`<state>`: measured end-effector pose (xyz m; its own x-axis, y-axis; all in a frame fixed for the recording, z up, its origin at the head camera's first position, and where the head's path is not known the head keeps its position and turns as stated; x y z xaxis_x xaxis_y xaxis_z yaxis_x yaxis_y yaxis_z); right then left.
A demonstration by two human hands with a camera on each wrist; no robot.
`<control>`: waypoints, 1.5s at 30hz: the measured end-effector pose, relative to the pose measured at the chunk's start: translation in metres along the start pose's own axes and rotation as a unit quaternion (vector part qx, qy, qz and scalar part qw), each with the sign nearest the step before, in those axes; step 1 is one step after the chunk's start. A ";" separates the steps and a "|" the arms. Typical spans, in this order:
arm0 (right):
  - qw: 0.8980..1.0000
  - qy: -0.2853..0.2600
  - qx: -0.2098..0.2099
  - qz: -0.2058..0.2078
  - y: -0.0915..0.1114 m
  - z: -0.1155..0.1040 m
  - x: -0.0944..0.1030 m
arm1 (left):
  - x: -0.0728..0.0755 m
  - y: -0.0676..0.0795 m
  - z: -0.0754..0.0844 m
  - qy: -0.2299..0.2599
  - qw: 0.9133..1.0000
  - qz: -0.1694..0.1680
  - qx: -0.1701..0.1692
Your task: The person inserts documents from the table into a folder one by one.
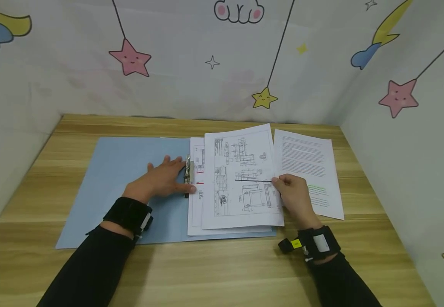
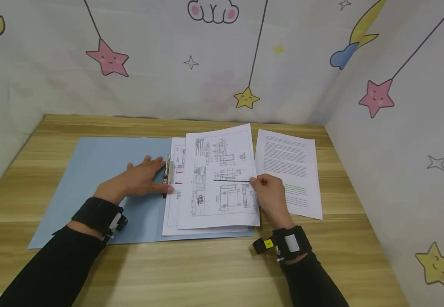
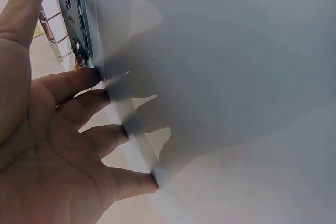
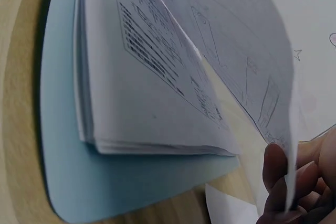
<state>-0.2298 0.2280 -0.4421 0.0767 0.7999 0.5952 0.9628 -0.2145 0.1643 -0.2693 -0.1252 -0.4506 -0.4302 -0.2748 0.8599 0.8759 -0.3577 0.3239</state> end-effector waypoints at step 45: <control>0.985 0.164 0.054 0.015 0.000 -0.019 -0.024 | 0.003 0.002 0.002 0.000 1.000 -0.003 0.004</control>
<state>-0.2370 0.1978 -0.4416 0.0346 0.5657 0.8239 0.9846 -0.1604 0.0688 -0.2686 -0.1244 -0.4467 -0.4360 -0.2725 0.8577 0.8746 -0.3528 0.3325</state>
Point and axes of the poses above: each hand's wrist, its own y-axis away from the middle knuckle, its own x-axis out of the back of the hand, z = x × y, the point moved 6 cm from there along -y, towards the middle knuckle, and after that the axes turned 3 degrees about -x, right-handed, at the moved point
